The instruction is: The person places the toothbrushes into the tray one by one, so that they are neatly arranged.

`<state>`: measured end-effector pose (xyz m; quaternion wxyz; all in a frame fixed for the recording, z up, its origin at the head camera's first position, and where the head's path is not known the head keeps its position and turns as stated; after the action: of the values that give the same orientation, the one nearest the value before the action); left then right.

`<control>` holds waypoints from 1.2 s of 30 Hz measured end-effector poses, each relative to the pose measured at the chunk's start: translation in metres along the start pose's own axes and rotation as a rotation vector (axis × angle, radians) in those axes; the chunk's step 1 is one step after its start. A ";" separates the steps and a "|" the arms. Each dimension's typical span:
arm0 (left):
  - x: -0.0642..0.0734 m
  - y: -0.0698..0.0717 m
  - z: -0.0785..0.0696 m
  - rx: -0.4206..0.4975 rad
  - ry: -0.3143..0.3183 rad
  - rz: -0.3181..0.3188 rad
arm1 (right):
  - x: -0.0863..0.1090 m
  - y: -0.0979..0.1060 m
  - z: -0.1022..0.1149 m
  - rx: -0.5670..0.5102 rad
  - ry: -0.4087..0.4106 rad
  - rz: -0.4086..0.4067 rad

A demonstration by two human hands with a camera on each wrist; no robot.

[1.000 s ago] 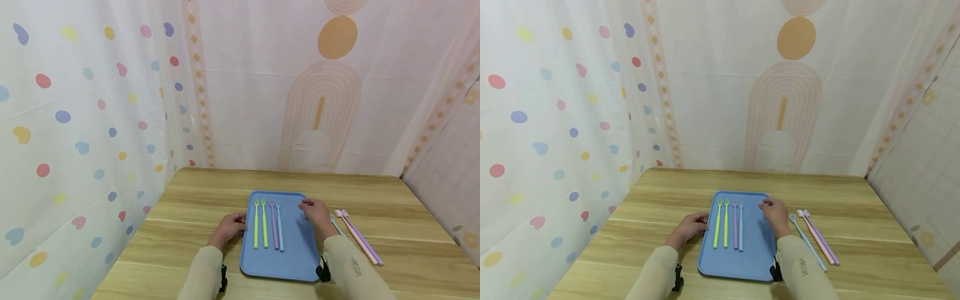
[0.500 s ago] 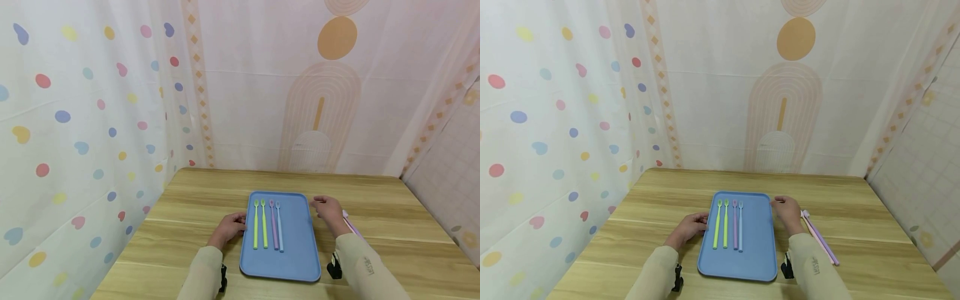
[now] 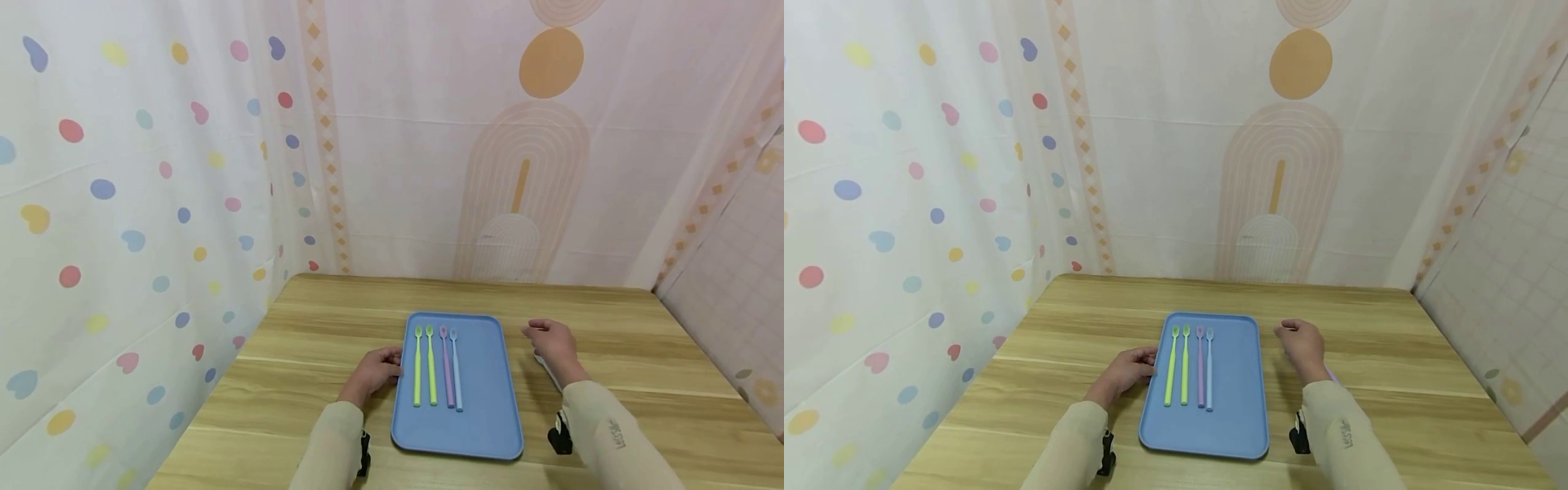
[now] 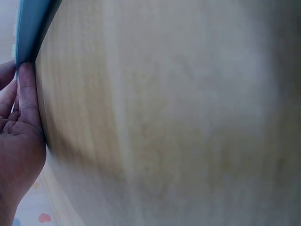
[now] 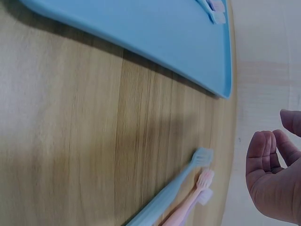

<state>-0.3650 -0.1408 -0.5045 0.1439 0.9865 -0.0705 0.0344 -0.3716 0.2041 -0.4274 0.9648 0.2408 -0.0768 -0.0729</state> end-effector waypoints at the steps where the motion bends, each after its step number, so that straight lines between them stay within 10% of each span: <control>1: 0.000 0.000 0.000 -0.001 0.000 0.000 | 0.001 0.001 0.000 -0.006 0.001 -0.002; 36: 0.001 0.000 -0.003 -0.024 -0.003 0.000 | 0.006 0.053 -0.018 0.040 -0.008 -0.057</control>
<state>-0.3638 -0.1399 -0.5020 0.1559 0.9847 -0.0709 0.0321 -0.3572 0.2571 -0.4172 0.9570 0.2617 -0.0750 -0.0998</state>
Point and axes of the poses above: each hand's wrist, its own x-axis away from the middle knuckle, its own y-axis out of the back of the hand, z = x × y, the point moved 9 cm from there along -x, towards the middle knuckle, and after that the axes turned 3 degrees about -y, right-handed, at the moved point
